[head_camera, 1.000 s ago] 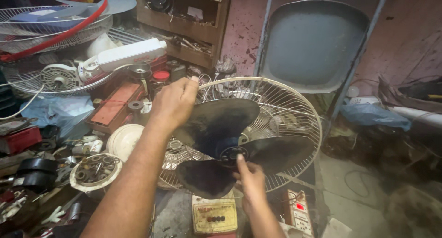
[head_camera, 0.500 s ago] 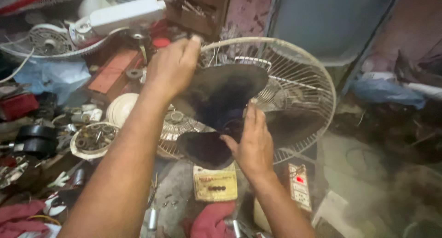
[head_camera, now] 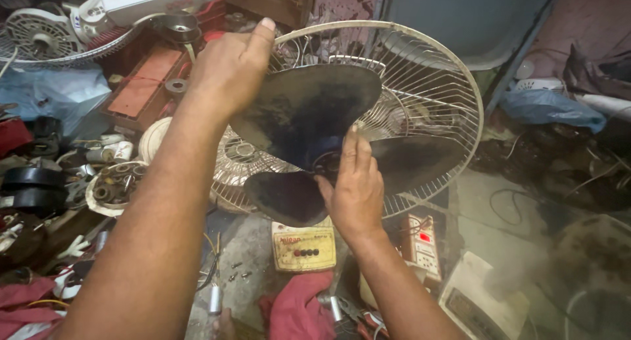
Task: The person repairs a fan by rotating the fan blades by hand, powering on the fan to test it, and adjusting the fan blades and grill.
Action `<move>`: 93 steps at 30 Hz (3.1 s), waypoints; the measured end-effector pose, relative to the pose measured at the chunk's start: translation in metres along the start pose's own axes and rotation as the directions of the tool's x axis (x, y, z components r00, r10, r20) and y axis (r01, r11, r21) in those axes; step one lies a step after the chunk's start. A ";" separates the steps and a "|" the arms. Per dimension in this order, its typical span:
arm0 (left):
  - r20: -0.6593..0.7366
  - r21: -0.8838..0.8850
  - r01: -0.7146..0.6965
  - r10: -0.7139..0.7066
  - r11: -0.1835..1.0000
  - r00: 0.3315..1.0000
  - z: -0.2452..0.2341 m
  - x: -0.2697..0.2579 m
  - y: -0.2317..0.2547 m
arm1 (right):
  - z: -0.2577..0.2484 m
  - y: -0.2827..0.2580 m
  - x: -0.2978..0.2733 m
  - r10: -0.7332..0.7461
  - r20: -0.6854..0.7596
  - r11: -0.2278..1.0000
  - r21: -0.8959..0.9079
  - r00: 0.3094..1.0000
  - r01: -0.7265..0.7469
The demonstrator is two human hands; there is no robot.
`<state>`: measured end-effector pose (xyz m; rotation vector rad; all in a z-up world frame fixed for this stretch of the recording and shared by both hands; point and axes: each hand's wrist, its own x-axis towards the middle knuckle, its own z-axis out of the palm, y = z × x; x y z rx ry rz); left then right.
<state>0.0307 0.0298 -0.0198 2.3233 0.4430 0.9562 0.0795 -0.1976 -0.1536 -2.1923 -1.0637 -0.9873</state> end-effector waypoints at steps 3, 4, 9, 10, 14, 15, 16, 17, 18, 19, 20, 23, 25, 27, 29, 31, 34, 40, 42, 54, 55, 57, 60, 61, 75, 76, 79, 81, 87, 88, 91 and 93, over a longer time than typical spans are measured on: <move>0.011 0.014 -0.048 0.048 0.999 0.999 0.000 0.002 -0.002 | -0.002 -0.002 0.000 0.017 -0.003 1.000 -0.005 1.000 -0.017; 0.014 0.007 -0.023 0.023 1.000 1.000 -0.001 0.002 -0.002 | -0.003 -0.002 0.002 0.013 -0.014 1.000 -0.011 1.000 -0.013; 0.046 0.010 0.018 -0.018 1.000 0.999 -0.001 0.003 -0.002 | -0.008 -0.005 0.004 0.024 -0.022 1.000 0.012 0.999 -0.023; 0.046 0.000 0.018 -0.018 1.000 0.999 -0.001 0.004 -0.002 | -0.009 -0.005 0.006 0.024 -0.021 1.000 0.013 0.999 -0.023; 0.044 0.006 0.016 -0.016 1.000 0.999 -0.002 0.002 -0.001 | -0.011 -0.002 0.010 0.031 0.011 0.999 -0.011 0.999 -0.031; 0.043 0.010 0.014 -0.014 1.000 0.999 -0.003 0.002 -0.001 | -0.010 -0.001 0.010 0.030 0.024 0.999 -0.015 0.999 -0.029; 0.049 0.008 0.015 -0.016 1.000 0.999 -0.003 0.002 -0.001 | -0.009 0.000 0.010 0.029 0.019 1.000 -0.013 0.999 -0.029; 0.055 0.005 0.017 -0.017 1.000 0.998 -0.004 0.002 0.000 | -0.008 0.000 0.009 0.031 0.003 1.000 -0.002 0.999 -0.031; 0.048 0.005 0.017 -0.017 1.000 0.999 -0.005 0.001 0.001 | -0.008 0.001 0.008 0.029 -0.010 1.000 0.008 1.000 -0.029; 0.083 0.005 0.011 -0.011 1.000 0.996 -0.006 0.001 0.001 | -0.007 0.000 0.007 0.022 -0.014 1.000 0.009 1.000 -0.022; 0.109 0.006 0.000 -0.001 1.000 0.994 -0.009 0.001 0.003 | -0.007 -0.001 0.008 0.047 -0.029 0.998 0.031 0.998 -0.046; 0.150 -0.021 0.000 0.003 1.000 0.989 -0.016 -0.002 0.007 | -0.009 -0.006 0.009 0.087 -0.037 0.994 0.062 0.995 -0.085; 0.121 -0.039 -0.011 0.016 0.999 0.993 -0.020 -0.005 0.011 | -0.013 -0.012 0.011 0.104 -0.032 0.993 0.067 0.994 -0.102; 0.098 -0.060 -0.025 0.031 0.998 0.995 -0.024 -0.007 0.016 | -0.019 -0.016 0.013 0.032 0.017 0.999 -0.006 0.999 -0.032; 0.148 -0.013 0.054 -0.052 0.998 0.988 -0.028 -0.011 0.021 | -0.020 -0.021 0.015 0.039 0.060 0.999 -0.023 0.997 -0.037; 0.140 -0.020 0.057 -0.053 0.998 0.989 -0.030 -0.012 0.025 | -0.021 -0.020 0.016 0.052 0.116 0.998 -0.045 0.992 -0.047; 0.130 -0.021 0.068 -0.065 0.997 0.989 -0.031 -0.015 0.027 | -0.017 -0.016 0.014 0.046 0.055 0.999 0.004 0.997 -0.046; 0.136 0.017 0.087 -0.088 0.996 0.987 -0.031 -0.015 0.029 | -0.017 -0.018 0.012 0.126 -0.020 0.990 0.063 0.992 -0.125; 0.140 0.016 0.096 -0.097 0.995 0.985 -0.030 -0.015 0.029 | -0.019 -0.021 0.012 0.104 0.162 0.993 -0.079 0.981 -0.092; 0.128 0.001 0.075 -0.075 0.997 0.989 -0.026 -0.016 0.029 | 0.019 -0.012 -0.001 0.546 -0.017 0.793 0.332 0.838 -0.510; 0.123 -0.003 0.069 -0.068 0.998 0.990 -0.025 -0.017 0.029 | 0.024 -0.010 -0.006 0.549 -0.018 0.792 0.330 0.835 -0.514; 0.110 0.000 0.058 -0.057 0.998 0.992 -0.028 -0.016 0.030 | 0.037 -0.010 -0.009 0.587 -0.181 0.775 0.408 0.789 -0.483; 0.117 0.015 0.060 -0.061 0.998 0.991 -0.028 -0.016 0.031 | 0.048 -0.005 -0.012 0.818 0.160 0.354 0.617 0.553 -0.702; 0.121 0.012 0.070 -0.071 0.997 0.990 -0.028 -0.016 0.031 | 0.051 -0.002 -0.012 0.820 0.159 0.353 0.616 0.550 -0.704; 0.102 0.045 0.073 -0.077 0.996 0.992 -0.028 -0.013 0.031 | 0.035 -0.006 -0.047 0.784 0.487 0.036 0.583 0.385 -0.812; 0.107 0.039 0.086 -0.090 0.995 0.990 -0.028 -0.013 0.032 | 0.031 -0.008 -0.047 0.784 0.486 0.038 0.583 0.386 -0.812; 0.110 0.012 0.099 -0.100 0.995 0.989 -0.029 -0.015 0.033 | 0.012 -0.013 -0.046 0.686 0.008 0.633 0.487 0.727 -0.602; 0.108 -0.010 0.098 -0.096 0.995 0.989 -0.028 -0.016 0.034 | 0.004 -0.005 -0.025 0.464 -0.148 0.839 0.389 0.873 -0.380; 0.089 0.033 0.096 -0.098 0.995 0.991 -0.028 -0.015 0.031 | -0.004 0.001 0.003 0.552 -0.036 0.832 0.092 0.833 -0.548; 0.084 0.032 0.081 -0.083 0.996 0.993 -0.027 -0.014 0.031 | -0.004 0.003 0.001 0.553 -0.035 0.831 0.091 0.832 -0.549; 0.081 0.035 0.070 -0.073 0.997 0.994 -0.026 -0.014 0.030 | 0.002 0.009 -0.003 0.513 -0.091 0.855 0.144 0.854 -0.498; 0.081 0.038 0.077 -0.079 0.996 0.994 -0.026 -0.014 0.029 | 0.008 0.015 -0.007 0.501 -0.155 0.864 0.141 0.851 -0.483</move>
